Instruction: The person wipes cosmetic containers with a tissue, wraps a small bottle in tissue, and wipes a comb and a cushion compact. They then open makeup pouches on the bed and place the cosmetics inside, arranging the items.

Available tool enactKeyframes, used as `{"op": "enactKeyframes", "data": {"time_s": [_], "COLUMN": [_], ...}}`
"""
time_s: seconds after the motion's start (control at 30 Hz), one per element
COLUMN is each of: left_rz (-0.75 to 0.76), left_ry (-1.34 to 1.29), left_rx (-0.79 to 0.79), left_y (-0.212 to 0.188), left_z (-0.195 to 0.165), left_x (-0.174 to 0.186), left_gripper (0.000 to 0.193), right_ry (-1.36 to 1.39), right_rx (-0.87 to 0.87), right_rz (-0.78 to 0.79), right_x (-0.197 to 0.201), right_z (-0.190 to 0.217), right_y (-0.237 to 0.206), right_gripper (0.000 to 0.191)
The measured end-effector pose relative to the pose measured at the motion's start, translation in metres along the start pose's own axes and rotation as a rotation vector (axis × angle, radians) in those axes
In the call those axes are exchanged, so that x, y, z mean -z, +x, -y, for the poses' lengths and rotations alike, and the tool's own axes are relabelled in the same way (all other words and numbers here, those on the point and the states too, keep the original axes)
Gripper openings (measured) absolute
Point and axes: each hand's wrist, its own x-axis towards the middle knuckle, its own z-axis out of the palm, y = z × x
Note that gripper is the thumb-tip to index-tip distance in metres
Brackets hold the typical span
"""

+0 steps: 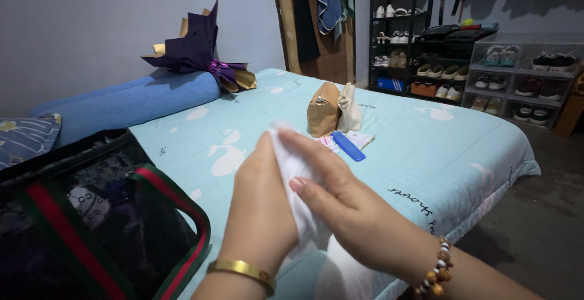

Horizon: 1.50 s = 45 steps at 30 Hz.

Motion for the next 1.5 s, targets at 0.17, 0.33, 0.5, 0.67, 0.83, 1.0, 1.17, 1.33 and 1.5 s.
{"op": "enactKeyframes", "data": {"time_s": [0.17, 0.33, 0.5, 0.67, 0.83, 1.0, 1.17, 1.33, 1.5], "left_rz": [0.033, -0.063, -0.091, 0.198, 0.28, 0.365, 0.294, 0.185, 0.207], "left_ry": [0.116, 0.112, 0.045, -0.292, -0.739, -1.294, -1.233, -1.343, -0.751], "left_rx": [-0.086, -0.04, 0.256, 0.657, 0.689, 0.868, 1.109, 0.76, 0.6], "left_y": [-0.01, -0.018, -0.01, 0.001, -0.002, 0.004, 0.004, -0.007, 0.02], "left_z": [-0.004, -0.007, -0.005, -0.003, -0.002, -0.002, -0.001, 0.011, 0.04], "left_x": [-0.003, -0.002, 0.017, 0.044, 0.059, 0.071, 0.083, 0.096, 0.16], "left_gripper": [0.023, 0.029, 0.034, 0.042, 0.067, 0.071, 0.079, 0.056, 0.055], "right_ry": [0.596, 0.603, 0.683, 0.979, 0.72, 0.71, 0.961, 0.918, -0.063], "right_rx": [-0.624, -0.715, -0.612, -0.596, -0.643, -0.448, -0.542, -0.526, -0.179], "right_rz": [-0.219, -0.323, -0.155, 0.004, 0.002, 0.096, -0.061, -0.374, -0.226], "right_x": [-0.009, -0.002, -0.009, -0.004, 0.004, 0.0, -0.032, -0.07, -0.083], "right_z": [-0.001, 0.002, 0.016, 0.01, -0.017, -0.008, 0.01, 0.016, 0.001], "right_y": [0.013, 0.027, 0.031, 0.03, 0.048, 0.051, 0.069, 0.089, 0.114], "right_gripper": [0.042, 0.044, 0.045, 0.056, 0.055, 0.067, 0.057, 0.045, 0.032]}}
